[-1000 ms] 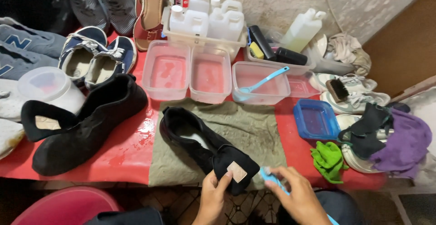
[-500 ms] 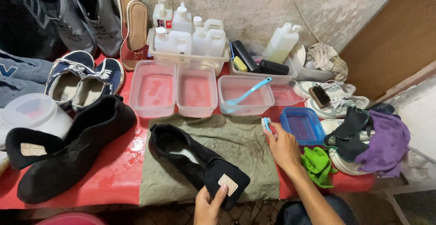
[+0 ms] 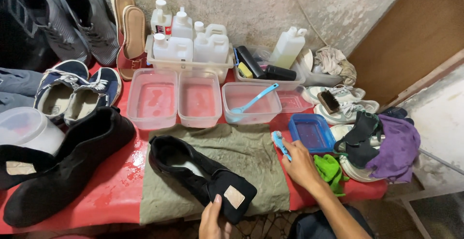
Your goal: The person wipes a black shoe with a green cloth, then scrubs it with a blue brush dipped in water. The person repeatedly dips the brush and scrubs different areas of the shoe, including the heel and sides, while holding the shoe steady.
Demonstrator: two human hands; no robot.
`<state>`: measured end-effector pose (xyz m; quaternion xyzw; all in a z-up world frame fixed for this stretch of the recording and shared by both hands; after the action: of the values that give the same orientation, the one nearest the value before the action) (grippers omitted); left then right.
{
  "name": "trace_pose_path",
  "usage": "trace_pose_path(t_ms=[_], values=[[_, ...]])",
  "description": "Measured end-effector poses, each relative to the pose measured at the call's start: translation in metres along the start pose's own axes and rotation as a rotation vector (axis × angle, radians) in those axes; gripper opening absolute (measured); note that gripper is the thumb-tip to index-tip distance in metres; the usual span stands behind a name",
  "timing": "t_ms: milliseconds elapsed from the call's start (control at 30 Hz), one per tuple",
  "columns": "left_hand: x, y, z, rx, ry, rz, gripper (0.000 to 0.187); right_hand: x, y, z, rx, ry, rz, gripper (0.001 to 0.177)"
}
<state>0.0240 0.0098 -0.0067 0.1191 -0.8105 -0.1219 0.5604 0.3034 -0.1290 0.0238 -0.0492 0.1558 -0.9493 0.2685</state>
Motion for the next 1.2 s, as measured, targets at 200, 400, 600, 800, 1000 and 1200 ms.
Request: trace_pose_path(t_ms=[200,400,600,800,1000,1200], values=[[-0.052,-0.021,-0.007,0.225,-0.428,-0.111,0.052,-0.009,-0.074,0.072,0.028,0.063,0.091,0.033],[-0.080,-0.022,-0.006,-0.081,-0.586,-0.249,0.058,-0.048,-0.159,0.108,0.000,0.179,0.420,0.037],[-0.081,-0.022,0.000,-0.303,-0.532,-0.085,0.065,-0.078,-0.251,0.076,-0.036,-0.076,0.830,0.072],[-0.084,-0.019,-0.007,-0.361,-0.641,-0.133,0.054,-0.123,-0.287,0.049,0.413,0.115,0.624,0.012],[-0.039,-0.001,-0.010,-0.019,-0.563,0.036,0.057,-0.124,-0.324,0.036,0.404,0.090,0.839,0.029],[0.010,0.021,-0.002,-0.052,-0.310,0.201,0.059,-0.160,-0.233,0.057,0.407,0.116,0.313,0.038]])
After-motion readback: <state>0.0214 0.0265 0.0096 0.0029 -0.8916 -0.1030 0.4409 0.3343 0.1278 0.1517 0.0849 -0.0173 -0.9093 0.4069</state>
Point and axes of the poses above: each hand's wrist, its own x-axis away from the middle knuckle, its own z-axis out of the back of the hand, y = z × x, the point moved 6 cm from there along -x, towards the middle knuckle, and after that the axes turned 2 degrees about -y, right-handed, at the moved point
